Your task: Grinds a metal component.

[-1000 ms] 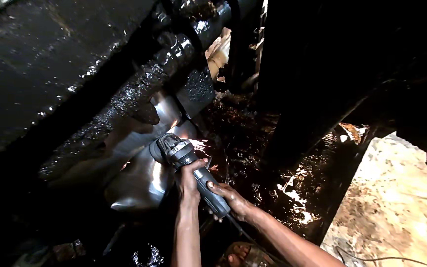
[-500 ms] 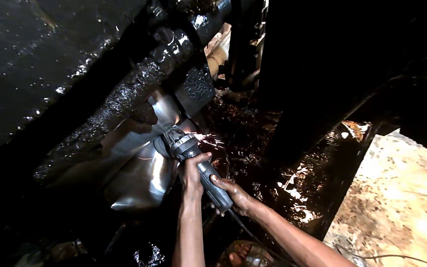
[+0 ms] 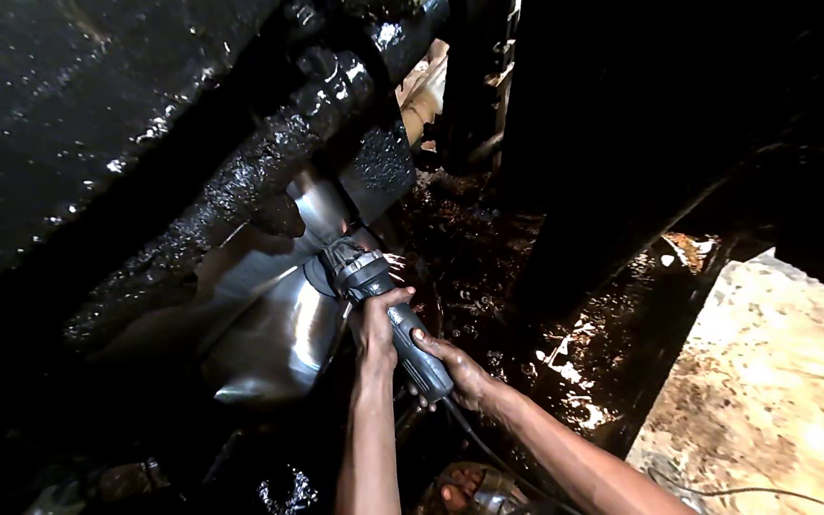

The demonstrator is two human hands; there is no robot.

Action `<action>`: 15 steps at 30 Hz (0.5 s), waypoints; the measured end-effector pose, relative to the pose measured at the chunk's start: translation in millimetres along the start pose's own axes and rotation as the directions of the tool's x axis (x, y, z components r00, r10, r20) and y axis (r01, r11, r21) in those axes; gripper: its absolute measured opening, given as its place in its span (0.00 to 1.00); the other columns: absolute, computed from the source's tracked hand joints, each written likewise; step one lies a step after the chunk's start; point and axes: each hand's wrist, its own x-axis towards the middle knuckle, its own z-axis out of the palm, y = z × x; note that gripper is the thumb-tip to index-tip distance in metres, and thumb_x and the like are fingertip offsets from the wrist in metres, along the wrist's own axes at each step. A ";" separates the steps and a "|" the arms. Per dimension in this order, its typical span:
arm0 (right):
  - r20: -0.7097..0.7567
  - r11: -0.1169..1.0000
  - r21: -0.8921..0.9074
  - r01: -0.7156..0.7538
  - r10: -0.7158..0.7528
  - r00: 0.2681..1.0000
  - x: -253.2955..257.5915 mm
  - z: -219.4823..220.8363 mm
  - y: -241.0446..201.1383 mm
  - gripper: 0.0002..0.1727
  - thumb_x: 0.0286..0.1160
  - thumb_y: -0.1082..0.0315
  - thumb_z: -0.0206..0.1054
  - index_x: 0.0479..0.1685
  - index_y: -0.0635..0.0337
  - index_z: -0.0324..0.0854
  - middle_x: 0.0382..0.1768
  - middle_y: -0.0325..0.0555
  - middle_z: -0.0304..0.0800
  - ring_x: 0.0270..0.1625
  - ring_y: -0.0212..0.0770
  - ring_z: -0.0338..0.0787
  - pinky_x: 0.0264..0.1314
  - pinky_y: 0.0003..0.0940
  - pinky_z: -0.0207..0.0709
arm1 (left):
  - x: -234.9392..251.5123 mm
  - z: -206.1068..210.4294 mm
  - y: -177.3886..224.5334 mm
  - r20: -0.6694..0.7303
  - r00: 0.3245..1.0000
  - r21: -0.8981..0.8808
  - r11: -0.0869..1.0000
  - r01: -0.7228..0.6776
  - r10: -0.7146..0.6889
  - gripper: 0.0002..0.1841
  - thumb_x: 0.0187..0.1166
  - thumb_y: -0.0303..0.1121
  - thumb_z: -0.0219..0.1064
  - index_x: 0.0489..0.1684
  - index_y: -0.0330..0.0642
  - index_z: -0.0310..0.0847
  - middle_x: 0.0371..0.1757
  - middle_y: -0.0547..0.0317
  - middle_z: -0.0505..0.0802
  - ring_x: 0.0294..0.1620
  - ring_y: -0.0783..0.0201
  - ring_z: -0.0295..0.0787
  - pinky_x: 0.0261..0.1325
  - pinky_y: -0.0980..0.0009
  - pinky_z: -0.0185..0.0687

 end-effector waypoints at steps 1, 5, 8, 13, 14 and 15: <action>0.003 1.000 0.001 -0.001 0.001 1.000 0.2 -0.8 -0.1 0.34 0.82 0.32 0.50 0.54 0.54 0.82 0.27 0.48 0.89 0.22 0.40 0.89 0.23 0.32 0.85 | 0.2 1.2 0.8 -0.006 1.000 0.001 1.000 -0.001 0.001 0.33 0.53 0.43 0.84 0.60 0.39 0.81 0.48 0.45 0.91 0.44 0.50 0.89 0.44 0.48 0.86; -0.020 1.000 -0.014 -0.008 0.007 1.000 -2.0 0.4 -5.3 0.32 0.85 0.34 0.46 0.54 0.54 0.81 0.28 0.48 0.90 0.22 0.40 0.89 0.22 0.32 0.84 | 13.5 7.7 1.7 -0.013 1.000 -0.081 0.997 -0.014 0.013 0.29 0.53 0.33 0.85 0.56 0.33 0.81 0.42 0.42 0.91 0.39 0.50 0.90 0.43 0.50 0.88; -0.018 1.000 -0.007 -0.028 0.028 0.999 -1.6 -1.5 -8.0 0.33 0.86 0.35 0.44 0.53 0.55 0.81 0.27 0.48 0.90 0.22 0.40 0.89 0.22 0.32 0.84 | 16.4 10.4 1.6 -0.006 1.000 -0.091 0.996 -0.021 0.020 0.30 0.52 0.32 0.84 0.57 0.33 0.81 0.43 0.41 0.91 0.39 0.50 0.91 0.44 0.50 0.88; -0.011 1.000 -0.002 -0.020 0.020 1.000 -0.1 -8.1 -7.3 0.35 0.82 0.30 0.49 0.53 0.53 0.82 0.27 0.47 0.89 0.22 0.39 0.89 0.23 0.31 0.84 | 14.9 14.8 5.8 0.007 1.000 -0.068 0.998 -0.004 0.004 0.29 0.55 0.32 0.84 0.58 0.33 0.81 0.45 0.42 0.91 0.41 0.50 0.90 0.45 0.50 0.88; -0.020 1.000 -0.001 -0.020 0.020 1.000 -0.5 -8.3 -8.0 0.35 0.81 0.29 0.49 0.52 0.53 0.83 0.26 0.47 0.89 0.22 0.39 0.89 0.23 0.32 0.84 | 15.2 16.0 6.2 -0.001 1.000 -0.069 0.998 -0.001 0.001 0.30 0.53 0.32 0.84 0.58 0.32 0.81 0.45 0.41 0.91 0.42 0.49 0.90 0.46 0.50 0.87; -0.023 1.000 -0.002 -0.020 0.020 1.000 -0.6 -8.8 -9.2 0.35 0.81 0.29 0.49 0.51 0.53 0.83 0.26 0.47 0.89 0.22 0.39 0.89 0.23 0.32 0.84 | 15.6 17.1 6.7 -0.002 1.000 -0.072 0.997 0.001 -0.001 0.30 0.53 0.32 0.84 0.58 0.32 0.81 0.45 0.41 0.91 0.42 0.49 0.90 0.46 0.50 0.87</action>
